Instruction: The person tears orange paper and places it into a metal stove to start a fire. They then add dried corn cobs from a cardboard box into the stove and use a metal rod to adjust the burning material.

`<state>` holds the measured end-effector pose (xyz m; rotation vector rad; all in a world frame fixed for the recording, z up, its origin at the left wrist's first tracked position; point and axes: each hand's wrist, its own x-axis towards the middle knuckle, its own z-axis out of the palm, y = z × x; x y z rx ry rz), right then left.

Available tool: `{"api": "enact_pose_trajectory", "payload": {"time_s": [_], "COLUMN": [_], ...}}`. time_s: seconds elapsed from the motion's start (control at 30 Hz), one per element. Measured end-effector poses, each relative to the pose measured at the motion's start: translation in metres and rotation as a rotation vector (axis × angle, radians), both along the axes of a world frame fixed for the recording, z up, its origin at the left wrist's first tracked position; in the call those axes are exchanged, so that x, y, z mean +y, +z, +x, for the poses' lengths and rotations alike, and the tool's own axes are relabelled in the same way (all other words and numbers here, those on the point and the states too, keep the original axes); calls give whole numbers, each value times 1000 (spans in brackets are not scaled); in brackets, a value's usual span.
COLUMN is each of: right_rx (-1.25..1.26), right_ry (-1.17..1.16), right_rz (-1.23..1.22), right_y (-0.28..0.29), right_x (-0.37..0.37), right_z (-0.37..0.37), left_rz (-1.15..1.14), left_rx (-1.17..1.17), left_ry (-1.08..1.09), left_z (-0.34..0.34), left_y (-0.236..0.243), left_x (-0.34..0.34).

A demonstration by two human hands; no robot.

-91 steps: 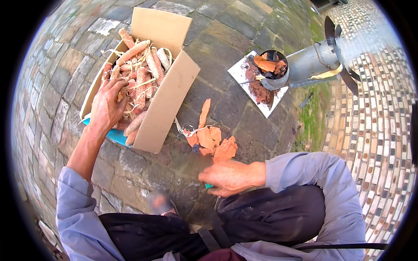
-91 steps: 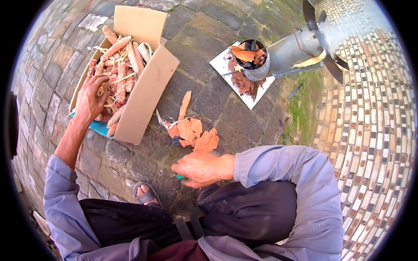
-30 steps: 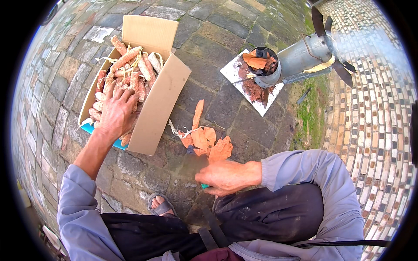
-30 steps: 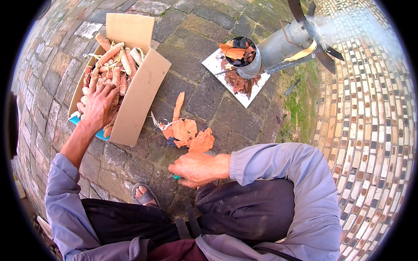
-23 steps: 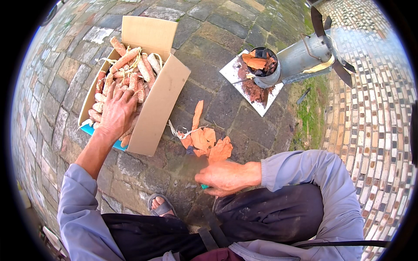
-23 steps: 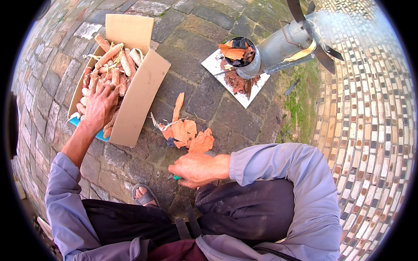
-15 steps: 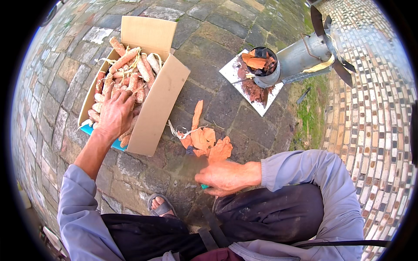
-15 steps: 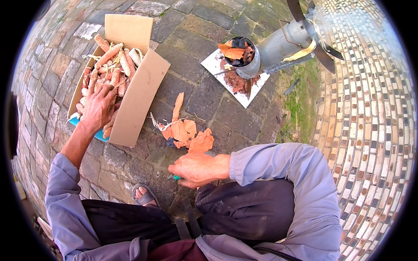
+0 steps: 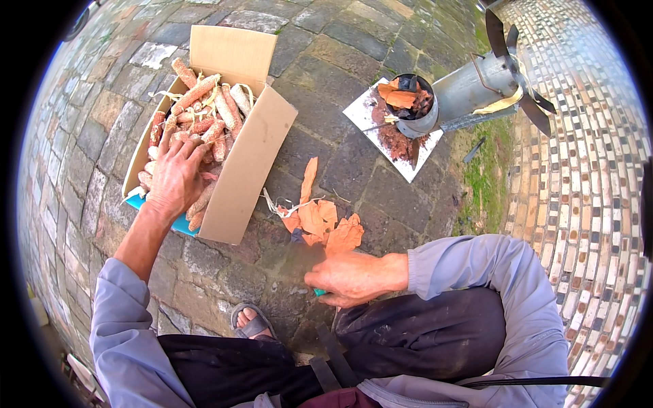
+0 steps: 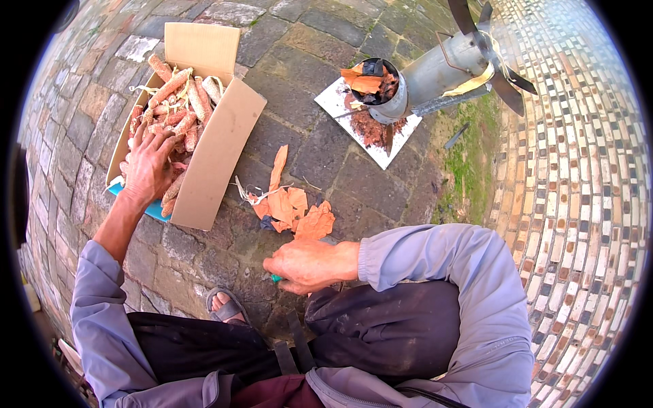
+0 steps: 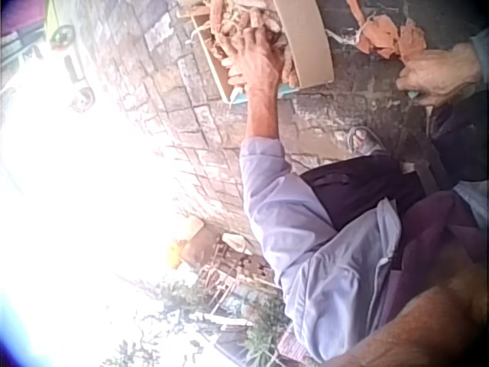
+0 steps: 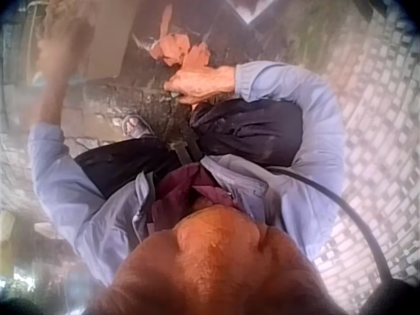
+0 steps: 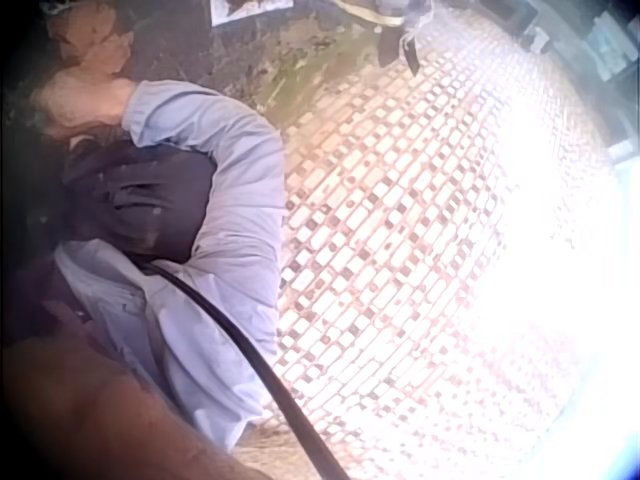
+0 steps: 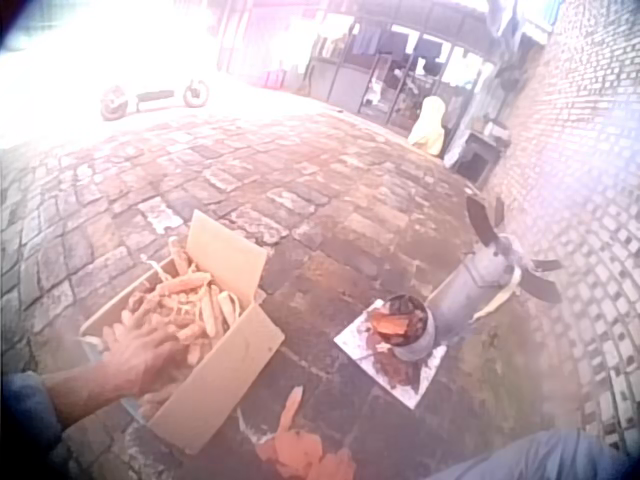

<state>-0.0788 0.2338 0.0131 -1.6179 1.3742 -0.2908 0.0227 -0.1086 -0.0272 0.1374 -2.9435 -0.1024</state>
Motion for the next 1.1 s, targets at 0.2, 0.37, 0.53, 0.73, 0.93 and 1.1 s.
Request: {"api": "enact_pose_trajectory", "payload": {"time_s": [0.2, 0.37, 0.53, 0.73, 0.93, 1.1], "right_rx": [-20, -6, -11, -26, -21, 6], "right_ry": [-32, 5, 12, -33, -48, -50], "right_rz": [-23, 18, 16, -37, -49, -4], "right_y": [1, -1, -1, -3, -7, -4], "right_x": [-1, 0, -1, 0, 2, 0], "right_z": [1, 0, 0, 0, 3, 4], "left_rz": [-10, -22, -29, -34, -53, -41], "left_rx": [-1, 11, 41, 77, 98, 54], "left_ry": [23, 16, 81, 85, 90, 98], "left_z": [0, -1, 0, -2, 0, 4], "left_y": [6, 5, 9, 13, 16, 10], "left_x": [0, -9, -14, -20, -30, -25]}}
